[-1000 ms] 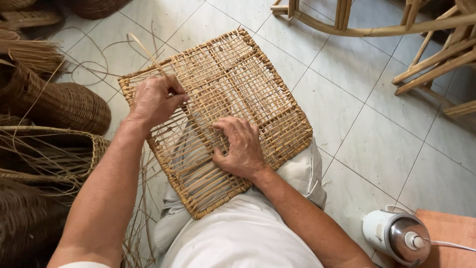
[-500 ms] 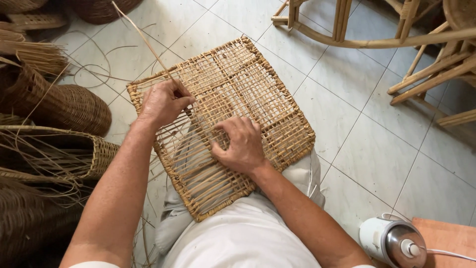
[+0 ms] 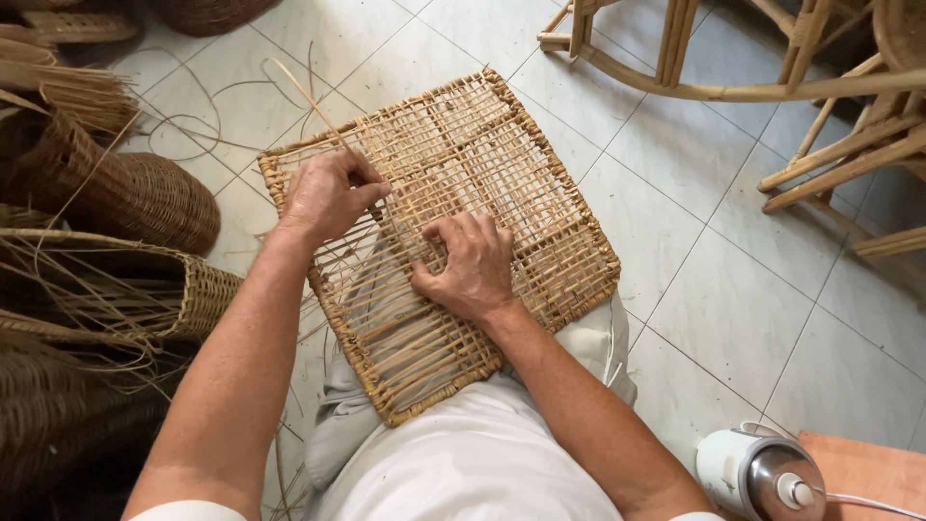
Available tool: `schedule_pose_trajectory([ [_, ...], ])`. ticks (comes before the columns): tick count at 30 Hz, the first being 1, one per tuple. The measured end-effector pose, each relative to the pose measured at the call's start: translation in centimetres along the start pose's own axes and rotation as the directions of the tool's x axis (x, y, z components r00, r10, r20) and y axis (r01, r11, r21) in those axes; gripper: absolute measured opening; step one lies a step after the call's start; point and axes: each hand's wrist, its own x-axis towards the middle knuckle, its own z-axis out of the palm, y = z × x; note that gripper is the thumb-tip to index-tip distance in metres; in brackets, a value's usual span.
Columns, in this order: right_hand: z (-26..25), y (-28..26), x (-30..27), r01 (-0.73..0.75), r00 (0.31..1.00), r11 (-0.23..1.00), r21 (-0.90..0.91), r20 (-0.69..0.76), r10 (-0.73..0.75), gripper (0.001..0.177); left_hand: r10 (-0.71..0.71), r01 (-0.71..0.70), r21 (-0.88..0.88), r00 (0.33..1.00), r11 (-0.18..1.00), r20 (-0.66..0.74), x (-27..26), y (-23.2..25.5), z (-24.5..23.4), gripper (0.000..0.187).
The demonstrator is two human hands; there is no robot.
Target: The person weaves strips of rattan through a rectangular wooden frame to create a mesh panel, using their hands to guide and tighten the strips.
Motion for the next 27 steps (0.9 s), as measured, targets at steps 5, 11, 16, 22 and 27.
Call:
schedule_pose_trajectory([
  [5,0.4,0.4,-0.2,0.0,1.0,1.0,-0.005,0.005,0.0,0.043,0.045,-0.047,0.068,0.999,0.997,0.021,-0.6,0.6,-0.2,0.029],
  [11,0.4,0.2,-0.3,-0.011,1.0,1.0,0.005,0.013,0.011,0.044,0.1,-0.101,0.104,0.995,0.989,0.019,-0.3,0.1,0.0,0.027],
  [16,0.3,1.1,-0.3,0.045,0.999,0.999,0.021,-0.009,-0.045,0.04,0.119,-0.101,0.211,0.99,0.972,-0.074,0.1,-0.1,1.2,0.021],
  [22,-2.1,1.2,-1.5,0.006,0.996,0.954,0.298,0.086,-0.033,0.032,0.142,-0.116,0.231,0.985,0.966,-0.102,0.6,-1.0,2.4,0.022],
  [27,-3.0,2.0,-4.3,0.14,0.982,0.946,0.293,0.078,-0.17,0.054,0.103,-0.083,0.207,0.99,0.975,-0.091,0.9,-1.5,2.6,0.021],
])
